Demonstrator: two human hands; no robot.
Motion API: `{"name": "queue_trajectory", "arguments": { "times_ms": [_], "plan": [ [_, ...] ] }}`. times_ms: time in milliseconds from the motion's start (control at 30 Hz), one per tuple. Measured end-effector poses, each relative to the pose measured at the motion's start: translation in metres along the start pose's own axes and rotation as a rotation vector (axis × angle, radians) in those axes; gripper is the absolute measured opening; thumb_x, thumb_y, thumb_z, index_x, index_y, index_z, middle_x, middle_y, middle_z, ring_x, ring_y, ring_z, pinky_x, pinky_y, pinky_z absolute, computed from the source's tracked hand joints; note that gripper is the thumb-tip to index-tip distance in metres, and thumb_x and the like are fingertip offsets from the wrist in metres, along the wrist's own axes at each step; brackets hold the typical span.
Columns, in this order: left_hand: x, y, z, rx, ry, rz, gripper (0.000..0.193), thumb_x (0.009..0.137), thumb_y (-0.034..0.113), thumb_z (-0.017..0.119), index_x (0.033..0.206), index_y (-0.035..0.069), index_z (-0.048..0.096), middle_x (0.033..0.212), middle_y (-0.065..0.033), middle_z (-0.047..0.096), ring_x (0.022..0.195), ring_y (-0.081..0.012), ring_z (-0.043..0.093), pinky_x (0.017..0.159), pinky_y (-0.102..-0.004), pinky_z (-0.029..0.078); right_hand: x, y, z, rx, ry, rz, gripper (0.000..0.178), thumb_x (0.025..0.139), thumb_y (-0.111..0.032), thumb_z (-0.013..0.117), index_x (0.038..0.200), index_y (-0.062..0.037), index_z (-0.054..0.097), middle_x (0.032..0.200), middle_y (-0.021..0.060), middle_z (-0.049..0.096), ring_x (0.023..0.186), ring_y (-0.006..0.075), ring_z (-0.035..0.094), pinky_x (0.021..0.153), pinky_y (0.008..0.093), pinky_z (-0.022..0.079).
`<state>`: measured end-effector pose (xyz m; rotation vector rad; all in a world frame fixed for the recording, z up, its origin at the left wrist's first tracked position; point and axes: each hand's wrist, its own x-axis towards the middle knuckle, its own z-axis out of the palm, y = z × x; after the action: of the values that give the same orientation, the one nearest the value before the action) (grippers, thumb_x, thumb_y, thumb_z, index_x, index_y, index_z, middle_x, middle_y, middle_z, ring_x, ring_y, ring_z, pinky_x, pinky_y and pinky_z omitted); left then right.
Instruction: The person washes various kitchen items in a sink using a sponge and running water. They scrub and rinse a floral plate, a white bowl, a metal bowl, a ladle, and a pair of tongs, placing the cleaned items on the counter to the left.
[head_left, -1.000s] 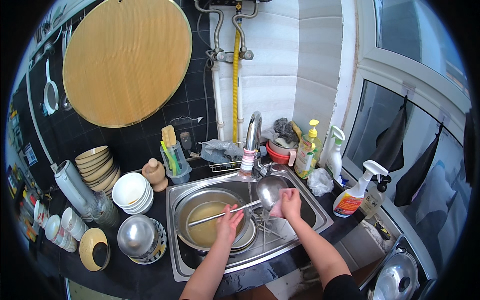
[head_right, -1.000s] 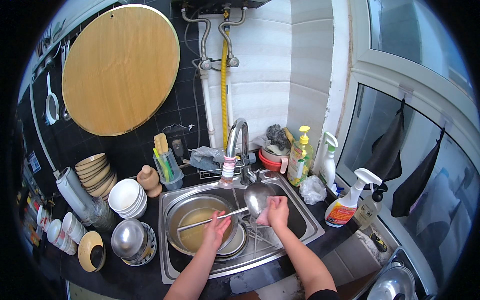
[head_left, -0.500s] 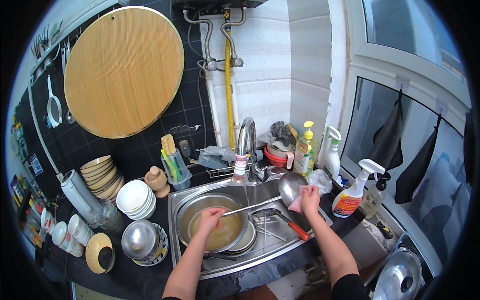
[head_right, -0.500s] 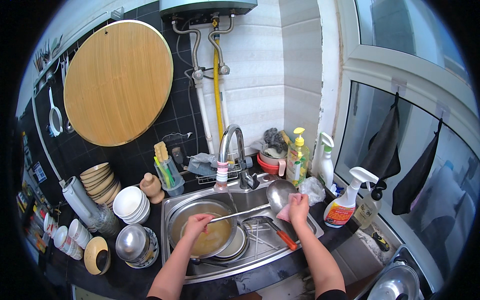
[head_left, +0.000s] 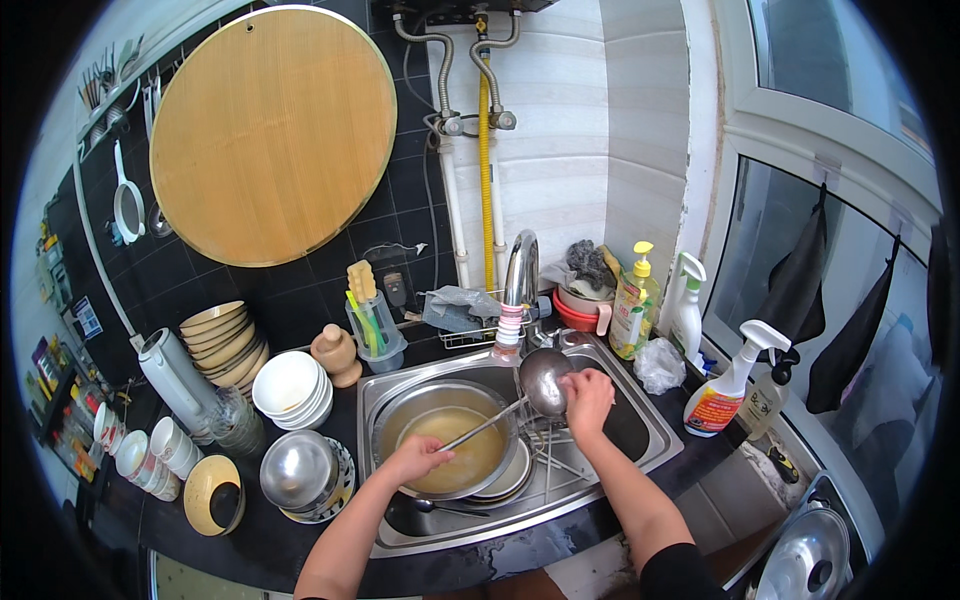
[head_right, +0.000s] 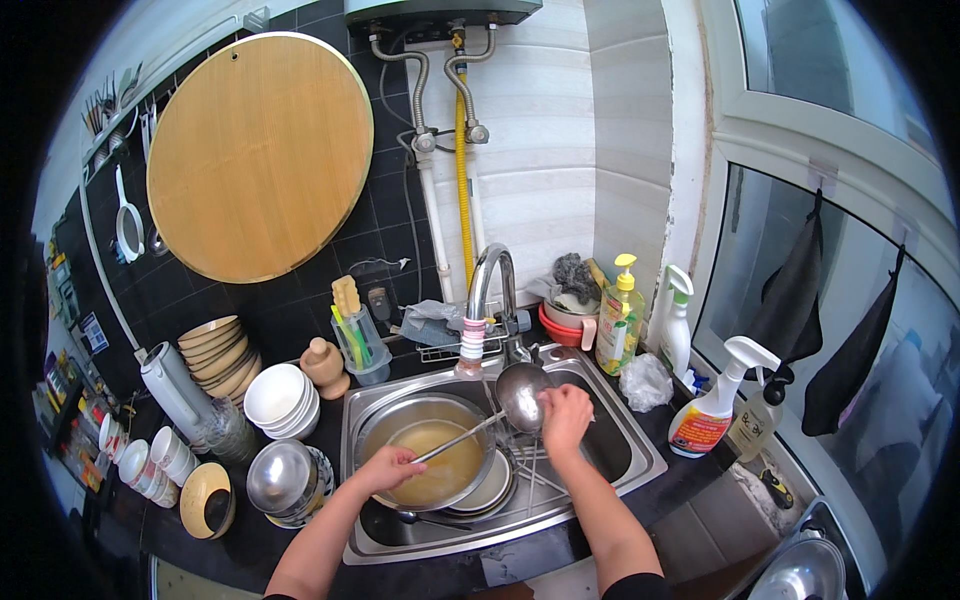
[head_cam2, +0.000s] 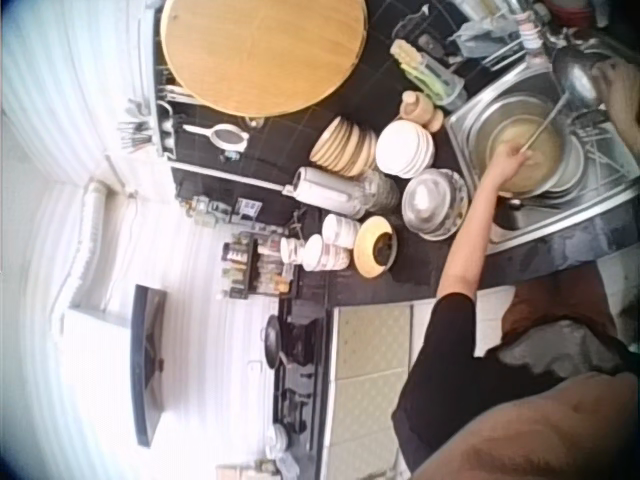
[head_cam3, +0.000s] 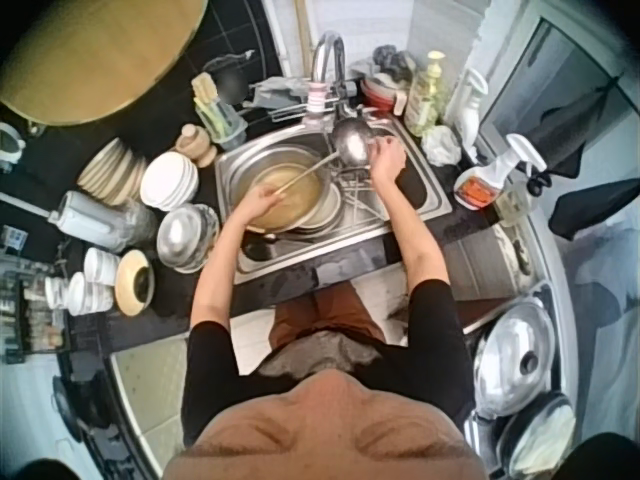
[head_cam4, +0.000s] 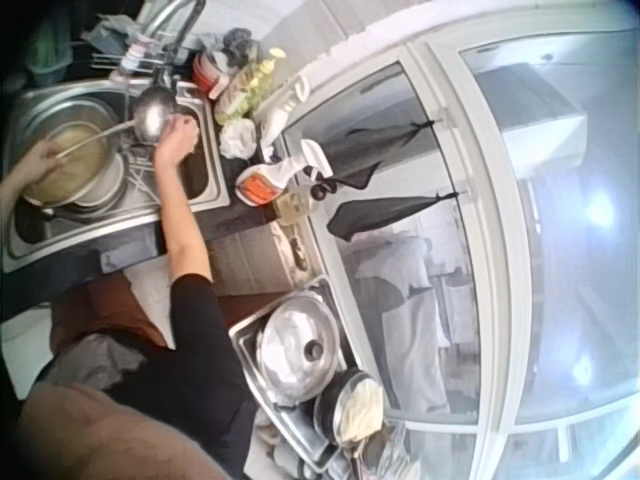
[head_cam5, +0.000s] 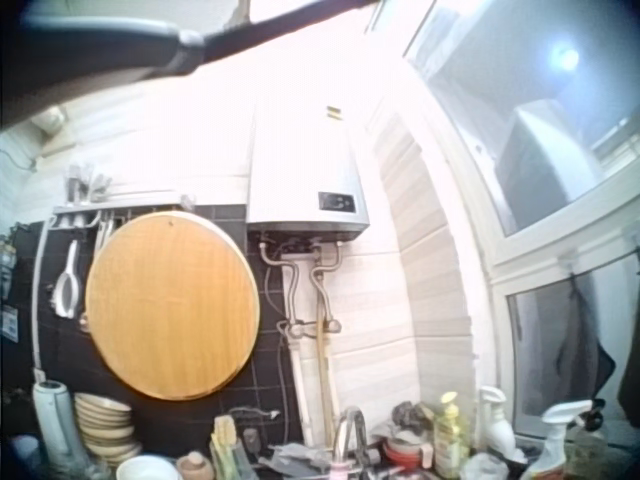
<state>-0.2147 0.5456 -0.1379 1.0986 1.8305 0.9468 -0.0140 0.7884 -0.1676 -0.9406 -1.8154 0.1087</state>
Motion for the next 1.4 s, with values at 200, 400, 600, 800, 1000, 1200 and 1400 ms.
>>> {"name": "queue_trajectory", "arguments": {
  "times_ms": [200, 400, 600, 800, 1000, 1200, 1400],
  "plan": [
    [-0.004, -0.001, 0.007, -0.052, 0.036, 0.019, 0.024, 0.081, 0.024, 0.064, 0.076, 0.001, 0.062, 0.059, 0.0025, 0.051, 0.052, -0.0052, 0.042, 0.047, -0.0218, 0.033, -0.019, -0.044, 0.021, 0.204, -0.098, -0.264, 0.01, 0.072, -0.018, 0.065, 0.08, -0.012, 0.065, 0.085, 0.0045, 0.056, 0.085, 0.0244, 0.052, 0.076, 0.037, 0.038],
    [-0.001, -0.01, 0.02, -0.09, 0.047, 0.047, 0.023, 0.082, 0.025, 0.063, 0.074, 0.003, 0.061, 0.056, 0.0037, 0.049, 0.048, -0.0046, 0.039, 0.044, -0.0215, 0.03, -0.05, -0.098, 0.015, 0.466, -0.425, -0.468, 0.011, 0.075, -0.016, 0.063, 0.083, -0.0094, 0.066, 0.088, 0.0053, 0.059, 0.086, 0.025, 0.054, 0.075, 0.0361, 0.042],
    [-0.008, -0.019, 0.022, -0.146, 0.064, 0.062, 0.023, 0.083, 0.026, 0.062, 0.075, 0.005, 0.06, 0.055, 0.0051, 0.046, 0.043, -0.0033, 0.035, 0.039, -0.0202, 0.025, -0.038, -0.078, 0.015, 0.442, -0.281, -0.388, 0.009, 0.074, -0.017, 0.063, 0.081, -0.012, 0.067, 0.082, 0.0048, 0.061, 0.079, 0.0255, 0.056, 0.072, 0.0376, 0.044],
    [-0.006, -0.01, 0.023, -0.094, 0.056, 0.094, 0.024, 0.083, 0.026, 0.063, 0.076, 0.003, 0.062, 0.056, 0.0049, 0.048, 0.046, -0.0035, 0.038, 0.041, -0.0206, 0.027, -0.024, -0.065, 0.009, 0.29, -0.256, -0.26, 0.011, 0.073, -0.017, 0.064, 0.083, -0.0143, 0.068, 0.086, 0.0052, 0.058, 0.079, 0.0254, 0.051, 0.071, 0.0354, 0.043],
    [-0.001, -0.016, 0.022, -0.005, 0.112, 0.121, 0.027, 0.081, 0.026, 0.064, 0.077, -0.001, 0.062, 0.059, -0.0007, 0.054, 0.054, -0.0075, 0.044, 0.05, -0.024, 0.037, -0.041, -0.086, 0.004, 0.43, -0.458, -0.47, 0.016, 0.076, -0.019, 0.062, 0.091, -0.0143, 0.066, 0.09, 0.0049, 0.057, 0.086, 0.0245, 0.051, 0.075, 0.0349, 0.043],
    [0.003, -0.029, 0.013, 0.123, 0.103, 0.195, 0.027, 0.079, 0.026, 0.066, 0.076, -0.001, 0.063, 0.059, -0.0009, 0.055, 0.055, -0.0081, 0.045, 0.052, -0.0265, 0.039, -0.019, -0.03, -0.011, 0.24, -0.352, -0.115, 0.009, 0.079, -0.013, 0.057, 0.082, -0.0109, 0.066, 0.084, 0.009, 0.06, 0.081, 0.0276, 0.055, 0.074, 0.0375, 0.044],
    [0.02, -0.008, 0.007, 0.016, 0.002, 0.158, 0.026, 0.079, 0.027, 0.066, 0.082, 0.001, 0.066, 0.06, -0.0003, 0.055, 0.056, -0.0081, 0.047, 0.053, -0.0248, 0.04, -0.017, 0.043, -0.012, 0.144, -0.086, 0.116, 0.021, 0.084, -0.02, 0.053, 0.094, -0.0023, 0.059, 0.119, 0.0187, 0.044, 0.11, 0.0342, 0.04, 0.089, 0.04, 0.036]
  ]
}}
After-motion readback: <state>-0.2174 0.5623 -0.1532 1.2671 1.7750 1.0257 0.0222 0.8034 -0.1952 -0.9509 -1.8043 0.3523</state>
